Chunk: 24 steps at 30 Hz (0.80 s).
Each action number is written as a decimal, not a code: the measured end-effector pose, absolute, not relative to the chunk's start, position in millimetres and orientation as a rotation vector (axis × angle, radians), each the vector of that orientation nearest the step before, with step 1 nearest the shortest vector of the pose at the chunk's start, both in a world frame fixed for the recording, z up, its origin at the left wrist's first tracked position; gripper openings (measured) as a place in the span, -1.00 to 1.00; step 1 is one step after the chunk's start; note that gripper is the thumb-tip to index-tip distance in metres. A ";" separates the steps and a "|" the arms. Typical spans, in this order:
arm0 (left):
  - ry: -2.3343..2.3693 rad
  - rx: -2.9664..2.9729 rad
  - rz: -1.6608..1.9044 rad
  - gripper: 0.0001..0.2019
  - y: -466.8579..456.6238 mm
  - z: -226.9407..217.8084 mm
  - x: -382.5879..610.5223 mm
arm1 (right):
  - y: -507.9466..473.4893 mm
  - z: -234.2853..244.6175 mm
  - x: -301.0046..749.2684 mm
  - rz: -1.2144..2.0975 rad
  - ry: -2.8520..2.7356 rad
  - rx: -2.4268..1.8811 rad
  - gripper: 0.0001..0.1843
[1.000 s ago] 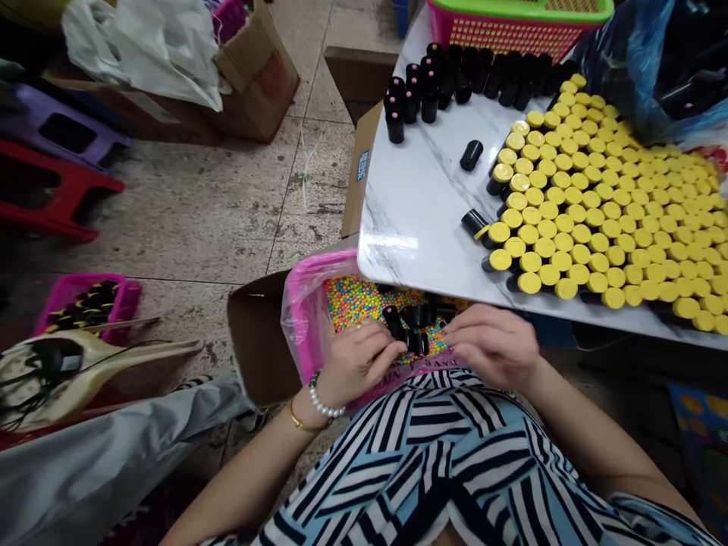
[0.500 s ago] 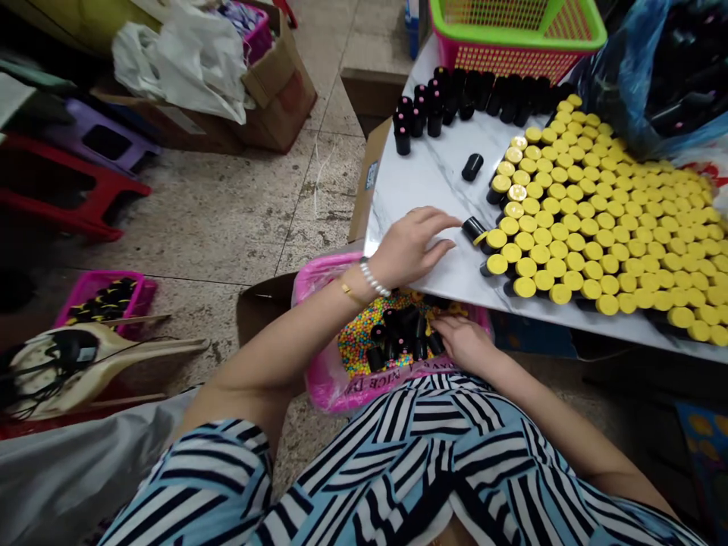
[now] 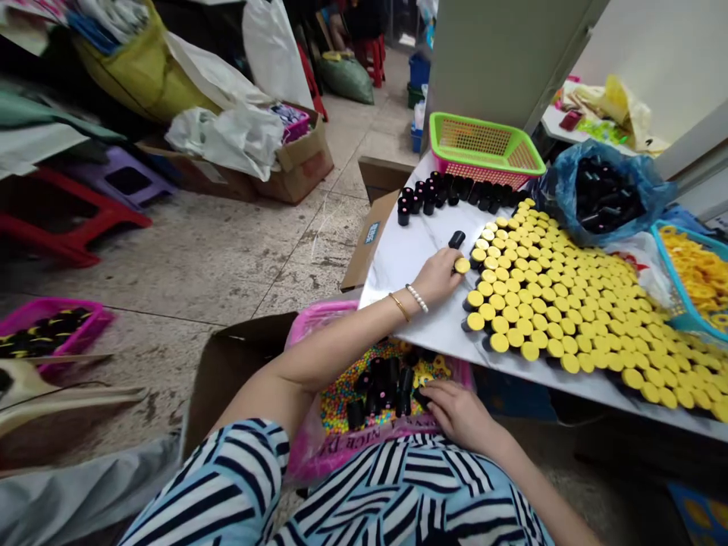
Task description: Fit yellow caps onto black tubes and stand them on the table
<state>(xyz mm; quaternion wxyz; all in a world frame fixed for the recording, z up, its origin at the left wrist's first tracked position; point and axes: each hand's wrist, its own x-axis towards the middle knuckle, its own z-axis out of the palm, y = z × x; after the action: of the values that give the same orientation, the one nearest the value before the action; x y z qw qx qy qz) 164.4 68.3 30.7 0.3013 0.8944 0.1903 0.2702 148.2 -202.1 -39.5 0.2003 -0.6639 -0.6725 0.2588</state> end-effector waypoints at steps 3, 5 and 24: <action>0.413 2.378 0.605 -0.67 61.9 28.0 172.9 | -193.5 -46.8 142.0 0.785 -1.873 -1.847 -0.60; 0.351 2.412 0.564 -0.54 61.8 27.9 175.9 | -188.7 -48.5 139.5 0.794 -1.866 -1.851 -0.59; 0.507 2.497 0.686 -0.67 123.2 26.0 190.7 | -162.9 96.8 176.0 0.832 -2.097 -1.497 -0.61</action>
<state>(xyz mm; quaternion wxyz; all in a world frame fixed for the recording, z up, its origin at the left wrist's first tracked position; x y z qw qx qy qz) 190.7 123.2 26.0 0.2488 0.9166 0.1860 0.2516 176.0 -162.9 96.8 0.2155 -0.5398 -0.7563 0.3001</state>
